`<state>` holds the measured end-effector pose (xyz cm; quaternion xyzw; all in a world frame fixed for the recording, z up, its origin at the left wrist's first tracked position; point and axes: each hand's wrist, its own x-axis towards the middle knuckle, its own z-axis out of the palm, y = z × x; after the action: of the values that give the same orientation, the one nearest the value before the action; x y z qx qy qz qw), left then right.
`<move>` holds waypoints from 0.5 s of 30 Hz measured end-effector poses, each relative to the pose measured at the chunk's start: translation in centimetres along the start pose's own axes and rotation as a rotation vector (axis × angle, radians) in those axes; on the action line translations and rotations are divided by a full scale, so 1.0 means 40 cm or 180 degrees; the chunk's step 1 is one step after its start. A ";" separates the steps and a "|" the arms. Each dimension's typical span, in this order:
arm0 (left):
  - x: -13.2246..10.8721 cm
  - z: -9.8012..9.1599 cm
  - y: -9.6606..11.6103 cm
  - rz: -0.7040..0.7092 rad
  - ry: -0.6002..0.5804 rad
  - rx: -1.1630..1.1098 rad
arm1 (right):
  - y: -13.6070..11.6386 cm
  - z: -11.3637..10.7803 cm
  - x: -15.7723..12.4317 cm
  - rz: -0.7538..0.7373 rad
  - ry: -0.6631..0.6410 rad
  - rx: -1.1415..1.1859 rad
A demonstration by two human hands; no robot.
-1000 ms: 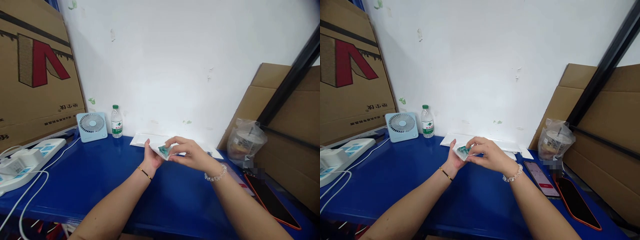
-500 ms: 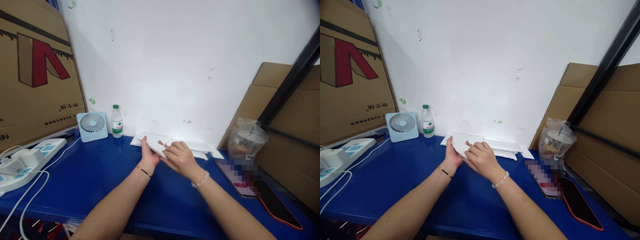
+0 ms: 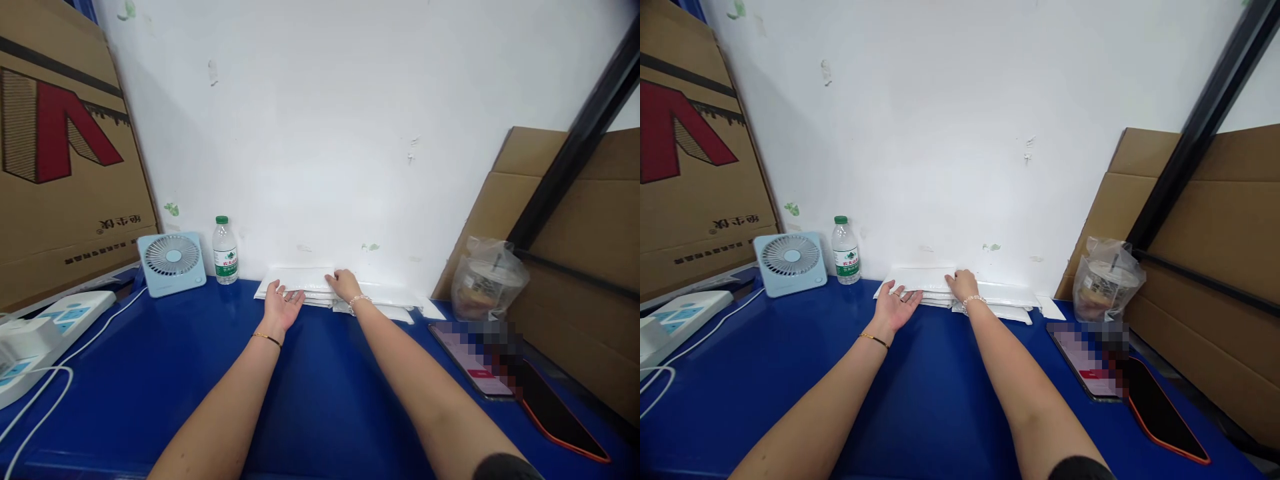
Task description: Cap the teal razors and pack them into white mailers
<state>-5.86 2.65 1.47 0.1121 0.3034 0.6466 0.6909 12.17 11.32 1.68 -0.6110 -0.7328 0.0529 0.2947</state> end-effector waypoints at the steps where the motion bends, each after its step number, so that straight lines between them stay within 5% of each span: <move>1: 0.007 -0.002 0.000 0.0018 0.0024 -0.0163 | 0.024 -0.018 -0.004 -0.0053 -0.0062 -0.0116; 9: 0.026 -0.001 -0.008 0.0006 -0.0054 -0.0616 | 0.335 -0.220 -0.105 -0.0064 -0.1035 -0.1165; 15: 0.017 0.005 -0.016 0.0020 0.0383 -0.0232 | 0.400 -0.286 -0.113 -0.0338 -0.1107 -0.1307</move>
<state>-5.22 3.25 1.10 0.0488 0.3204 0.6649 0.6730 32.03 7.84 2.41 -0.6004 -0.7988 -0.0082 0.0369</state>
